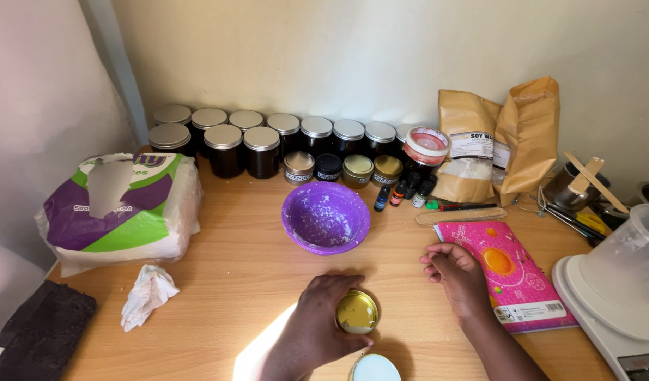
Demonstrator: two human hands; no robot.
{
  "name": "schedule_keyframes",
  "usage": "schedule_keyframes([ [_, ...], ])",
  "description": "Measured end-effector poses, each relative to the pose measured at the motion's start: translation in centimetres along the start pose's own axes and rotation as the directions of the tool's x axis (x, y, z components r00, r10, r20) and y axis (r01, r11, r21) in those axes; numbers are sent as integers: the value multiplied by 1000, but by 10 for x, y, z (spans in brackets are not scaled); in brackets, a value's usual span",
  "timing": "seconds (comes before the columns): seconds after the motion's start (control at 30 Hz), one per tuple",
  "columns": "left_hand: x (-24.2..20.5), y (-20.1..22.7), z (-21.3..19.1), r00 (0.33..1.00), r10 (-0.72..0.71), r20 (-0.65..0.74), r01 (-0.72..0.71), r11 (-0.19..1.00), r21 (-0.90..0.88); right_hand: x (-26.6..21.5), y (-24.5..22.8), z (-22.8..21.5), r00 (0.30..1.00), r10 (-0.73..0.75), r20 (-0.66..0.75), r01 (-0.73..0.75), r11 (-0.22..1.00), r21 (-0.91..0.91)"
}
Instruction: Arranging wooden popsicle sticks over a bowl and a small tin to prepare them as wick holders for candle making.
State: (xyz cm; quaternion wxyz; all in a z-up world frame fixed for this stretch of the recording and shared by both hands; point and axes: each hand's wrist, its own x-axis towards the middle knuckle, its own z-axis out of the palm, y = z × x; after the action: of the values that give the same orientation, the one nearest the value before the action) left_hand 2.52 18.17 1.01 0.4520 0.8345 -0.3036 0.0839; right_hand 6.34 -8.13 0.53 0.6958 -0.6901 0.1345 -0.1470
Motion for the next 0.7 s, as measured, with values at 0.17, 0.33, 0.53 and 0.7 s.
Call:
schedule_keyframes([
  [0.17,0,-1,1,1000,-13,-26,13,1000,-13,3,-49,-20,993,-116,3,116,986,-120],
  [0.33,1,4,-4,997,62,-42,-64,997,-41,63,-122,-92,943,-329,48,332,918,-218],
  [0.53,6,-8,0,985,163,-64,-167,985,-54,228,-162,-230,954,-298,-32,215,755,-619],
  [0.7,13,-10,4,990,107,-92,-114,991,-74,345,-133,-337,996,-85,-32,40,723,-689],
])
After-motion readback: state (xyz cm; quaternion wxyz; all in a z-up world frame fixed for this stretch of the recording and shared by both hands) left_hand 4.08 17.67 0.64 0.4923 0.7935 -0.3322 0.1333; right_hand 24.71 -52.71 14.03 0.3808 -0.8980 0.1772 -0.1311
